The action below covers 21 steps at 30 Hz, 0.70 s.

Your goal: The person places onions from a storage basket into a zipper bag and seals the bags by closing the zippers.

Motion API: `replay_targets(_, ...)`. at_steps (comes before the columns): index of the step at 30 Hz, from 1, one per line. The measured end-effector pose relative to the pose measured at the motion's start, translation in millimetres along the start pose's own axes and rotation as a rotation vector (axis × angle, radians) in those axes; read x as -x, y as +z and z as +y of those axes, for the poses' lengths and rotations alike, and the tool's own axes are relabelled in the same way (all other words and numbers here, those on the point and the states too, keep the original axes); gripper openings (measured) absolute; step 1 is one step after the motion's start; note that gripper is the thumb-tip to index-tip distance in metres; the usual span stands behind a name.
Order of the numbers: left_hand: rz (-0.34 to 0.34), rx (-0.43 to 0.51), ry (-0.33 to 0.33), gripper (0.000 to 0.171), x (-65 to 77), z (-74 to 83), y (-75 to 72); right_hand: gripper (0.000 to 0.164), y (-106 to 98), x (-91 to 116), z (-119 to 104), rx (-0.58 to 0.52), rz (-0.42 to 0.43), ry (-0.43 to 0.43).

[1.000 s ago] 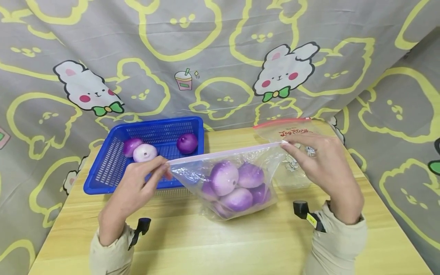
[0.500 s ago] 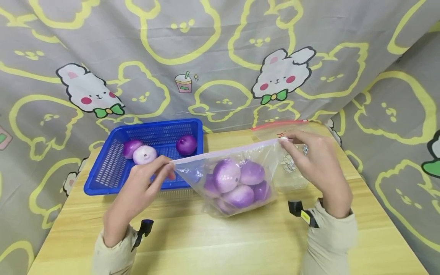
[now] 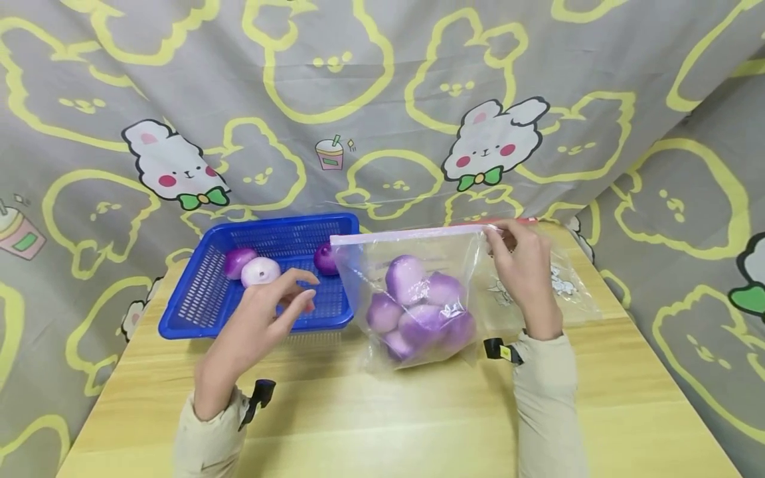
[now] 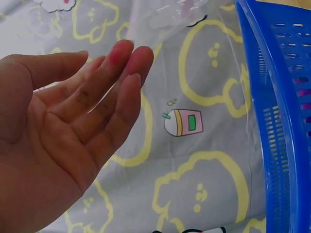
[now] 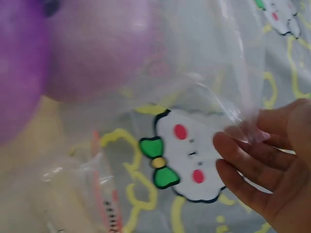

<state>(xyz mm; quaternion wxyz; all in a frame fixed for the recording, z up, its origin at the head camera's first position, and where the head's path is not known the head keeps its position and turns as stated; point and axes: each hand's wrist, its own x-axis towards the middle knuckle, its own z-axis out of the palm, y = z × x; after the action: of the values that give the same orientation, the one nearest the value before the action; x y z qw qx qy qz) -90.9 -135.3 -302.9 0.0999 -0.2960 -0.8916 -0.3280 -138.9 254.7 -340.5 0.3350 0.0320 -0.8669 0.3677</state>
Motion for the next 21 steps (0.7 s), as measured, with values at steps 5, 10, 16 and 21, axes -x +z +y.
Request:
replay_targets(5, -0.028, 0.008, -0.008, 0.012, -3.0, -1.2, 2.9, 0.019, 9, 2, 18, 0.0, 0.019, 0.067)
replay_targets(10, -0.07, 0.003, -0.03, 0.012, -5.8, -0.9, 3.4, 0.04, 13, 4, 29, 0.003, -0.177, 0.153)
replay_targets(16, -0.115, -0.013, -0.048, 0.014, -6.7, -4.2, 7.1, 0.058, 20, 6, 32, 0.022, -0.559, 0.19)
replay_targets(21, -0.142, -0.016, -0.058, 0.016, -8.1, -5.3, 9.1, 0.055, 28, 7, 29, 0.004, -0.726, 0.157)
